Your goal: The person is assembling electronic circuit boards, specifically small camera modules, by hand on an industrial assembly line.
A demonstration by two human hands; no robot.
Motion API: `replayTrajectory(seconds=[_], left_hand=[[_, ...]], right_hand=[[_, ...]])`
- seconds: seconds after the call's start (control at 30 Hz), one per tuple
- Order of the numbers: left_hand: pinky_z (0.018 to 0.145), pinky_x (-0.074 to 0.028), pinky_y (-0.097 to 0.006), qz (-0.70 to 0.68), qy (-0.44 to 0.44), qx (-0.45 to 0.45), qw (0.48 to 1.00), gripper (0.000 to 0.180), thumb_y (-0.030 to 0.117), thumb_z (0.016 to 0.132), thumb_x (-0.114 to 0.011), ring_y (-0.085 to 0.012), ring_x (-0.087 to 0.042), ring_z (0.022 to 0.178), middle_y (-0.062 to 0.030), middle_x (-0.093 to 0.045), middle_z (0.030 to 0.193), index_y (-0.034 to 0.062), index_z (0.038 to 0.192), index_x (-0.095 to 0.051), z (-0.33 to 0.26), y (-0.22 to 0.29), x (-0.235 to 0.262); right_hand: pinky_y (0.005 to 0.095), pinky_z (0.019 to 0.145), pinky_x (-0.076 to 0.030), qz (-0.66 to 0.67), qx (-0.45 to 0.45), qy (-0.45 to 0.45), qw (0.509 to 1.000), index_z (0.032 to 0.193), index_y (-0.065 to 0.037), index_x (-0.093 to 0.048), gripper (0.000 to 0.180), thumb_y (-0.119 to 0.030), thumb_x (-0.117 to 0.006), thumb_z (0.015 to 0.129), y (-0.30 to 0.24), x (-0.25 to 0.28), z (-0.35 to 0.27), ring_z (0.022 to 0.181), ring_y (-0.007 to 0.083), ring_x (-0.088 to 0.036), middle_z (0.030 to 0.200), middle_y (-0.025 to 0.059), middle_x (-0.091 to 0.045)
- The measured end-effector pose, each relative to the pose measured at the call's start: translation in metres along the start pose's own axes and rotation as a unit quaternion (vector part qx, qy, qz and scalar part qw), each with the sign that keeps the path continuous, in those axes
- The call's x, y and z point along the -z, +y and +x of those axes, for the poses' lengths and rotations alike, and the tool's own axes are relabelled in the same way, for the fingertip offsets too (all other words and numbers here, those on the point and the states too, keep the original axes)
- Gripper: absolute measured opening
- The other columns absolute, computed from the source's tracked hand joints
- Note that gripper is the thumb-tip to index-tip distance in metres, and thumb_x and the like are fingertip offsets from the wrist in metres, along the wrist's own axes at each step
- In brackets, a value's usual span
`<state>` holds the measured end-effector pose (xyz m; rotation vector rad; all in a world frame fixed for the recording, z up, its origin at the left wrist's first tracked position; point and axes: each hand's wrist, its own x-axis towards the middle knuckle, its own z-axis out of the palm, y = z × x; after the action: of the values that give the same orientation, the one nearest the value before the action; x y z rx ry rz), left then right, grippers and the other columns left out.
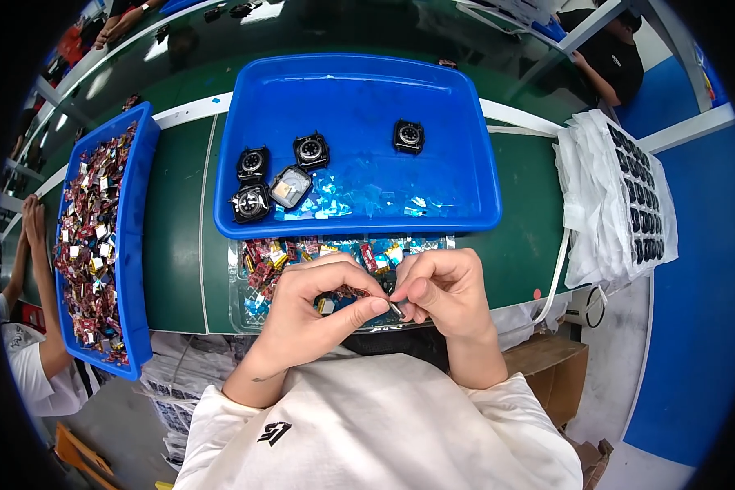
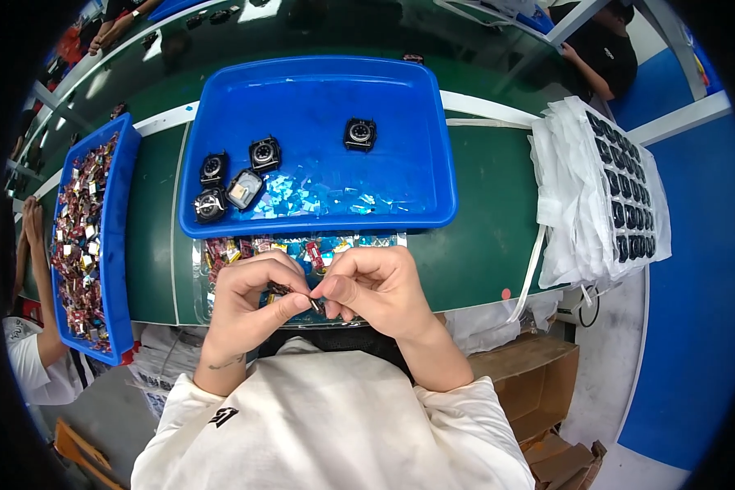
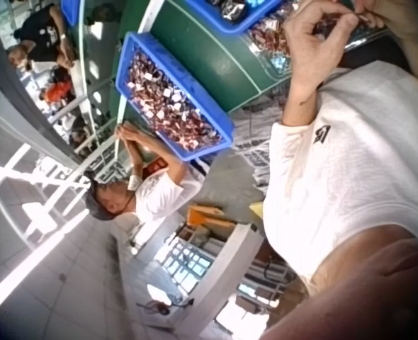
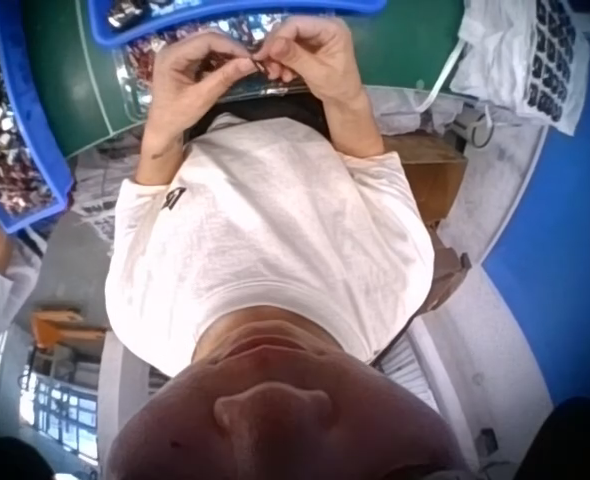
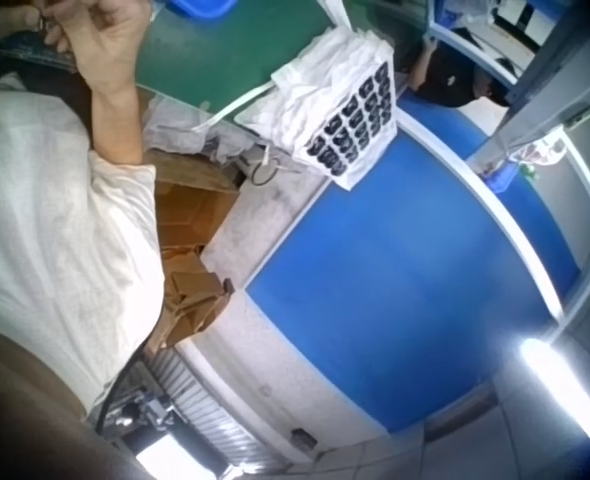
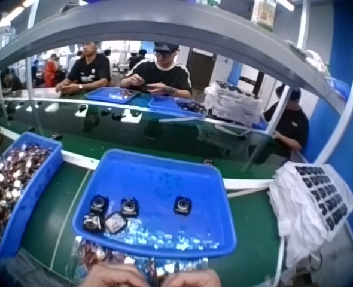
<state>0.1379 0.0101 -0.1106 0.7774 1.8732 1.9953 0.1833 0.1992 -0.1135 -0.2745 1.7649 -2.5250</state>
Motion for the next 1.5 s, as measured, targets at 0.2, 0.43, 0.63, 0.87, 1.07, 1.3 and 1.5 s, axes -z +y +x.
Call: replayTrajectory(seconds=[0.2, 0.43, 0.63, 0.87, 1.07, 1.3, 1.5], left_hand=[[0.063, -0.045, -0.023, -0.103, 0.043, -0.017, 0.994, 0.006, 0.0, 0.081, -0.07, -0.0118, -0.058, 0.073, -0.008, -0.064, 0.079, -0.0034, 0.085, -0.066, -0.008, -0.003, 0.005], [0.06, -0.047, -0.021, -0.175, 0.102, 0.031, 0.979, 0.005, -0.004, 0.084, -0.065, -0.0105, -0.058, 0.069, -0.0082, -0.06, 0.081, -0.0055, 0.088, -0.064, -0.009, 0.005, 0.011], [0.059, -0.045, -0.02, -0.142, 0.083, 0.043, 0.985, 0.003, -0.004, 0.082, -0.066, -0.01, -0.057, 0.069, -0.0083, -0.06, 0.082, -0.0054, 0.084, -0.065, -0.005, 0.008, 0.007], [0.069, -0.045, -0.022, -0.065, 0.081, -0.007, 0.995, 0.004, -0.002, 0.078, -0.069, -0.0103, -0.058, 0.079, -0.012, -0.064, 0.096, -0.0024, 0.081, -0.067, -0.003, 0.01, 0.01], [0.072, -0.046, -0.021, -0.029, 0.105, -0.035, 0.993, 0.002, -0.002, 0.075, -0.069, -0.0129, -0.062, 0.094, -0.0204, -0.06, 0.121, -0.0006, 0.077, -0.069, 0.004, 0.012, 0.006], [0.065, -0.047, -0.022, 0.089, 0.137, -0.039, 0.986, 0.003, 0.0, 0.072, -0.07, -0.0082, -0.063, 0.076, -0.0238, -0.058, 0.123, -0.0009, 0.074, -0.068, 0.01, 0.019, -0.005], [0.063, -0.048, -0.023, 0.129, 0.141, 0.003, 0.982, 0.005, 0.002, 0.072, -0.07, -0.0111, -0.065, 0.076, -0.0226, -0.063, 0.116, -0.0019, 0.074, -0.067, 0.01, 0.015, -0.007]], right_hand=[[0.0194, 0.052, -0.044, -0.113, 0.084, -0.007, 0.99, 0.082, 0.002, -0.069, 0.007, -0.004, -0.07, 0.083, -0.01, 0.01, 0.006, 0.063, 0.0078, -0.057, 0.077, 0.0076, -0.063], [0.0305, 0.064, -0.045, -0.535, 0.097, -0.128, 0.83, 0.083, -0.004, -0.071, 0.01, -0.012, -0.072, 0.077, -0.041, 0.03, 0.036, 0.077, 0.0203, -0.058, 0.08, 0.007, -0.063], [0.0368, 0.087, -0.047, -0.663, 0.15, -0.011, 0.733, 0.111, -0.006, -0.063, 0.04, -0.022, -0.073, 0.076, -0.05, 0.06, 0.106, 0.098, 0.0271, -0.058, 0.106, 0.0087, -0.065], [0.0328, 0.083, -0.049, -0.597, 0.022, -0.001, 0.802, 0.124, -0.008, -0.057, 0.049, -0.018, -0.072, 0.079, -0.046, 0.068, 0.118, 0.093, 0.0201, -0.062, 0.104, 0.0128, -0.065], [0.0263, 0.077, -0.052, -0.11, -0.096, -0.007, 0.989, 0.118, 0.004, -0.057, 0.029, -0.009, -0.056, 0.092, -0.04, 0.031, 0.057, 0.09, 0.0144, -0.064, 0.104, 0.0122, -0.066], [0.0241, 0.08, -0.052, -0.124, -0.059, 0.026, 0.99, 0.119, 0.006, -0.058, 0.029, 0.002, -0.057, 0.09, -0.017, -0.002, 0.018, 0.096, 0.0118, -0.061, 0.114, 0.0126, -0.063], [0.0227, 0.074, -0.055, -0.066, -0.038, 0.014, 0.997, 0.123, 0.005, -0.056, 0.035, 0.004, -0.058, 0.088, -0.002, -0.007, 0.012, 0.097, 0.0124, -0.061, 0.12, 0.0132, -0.06]])
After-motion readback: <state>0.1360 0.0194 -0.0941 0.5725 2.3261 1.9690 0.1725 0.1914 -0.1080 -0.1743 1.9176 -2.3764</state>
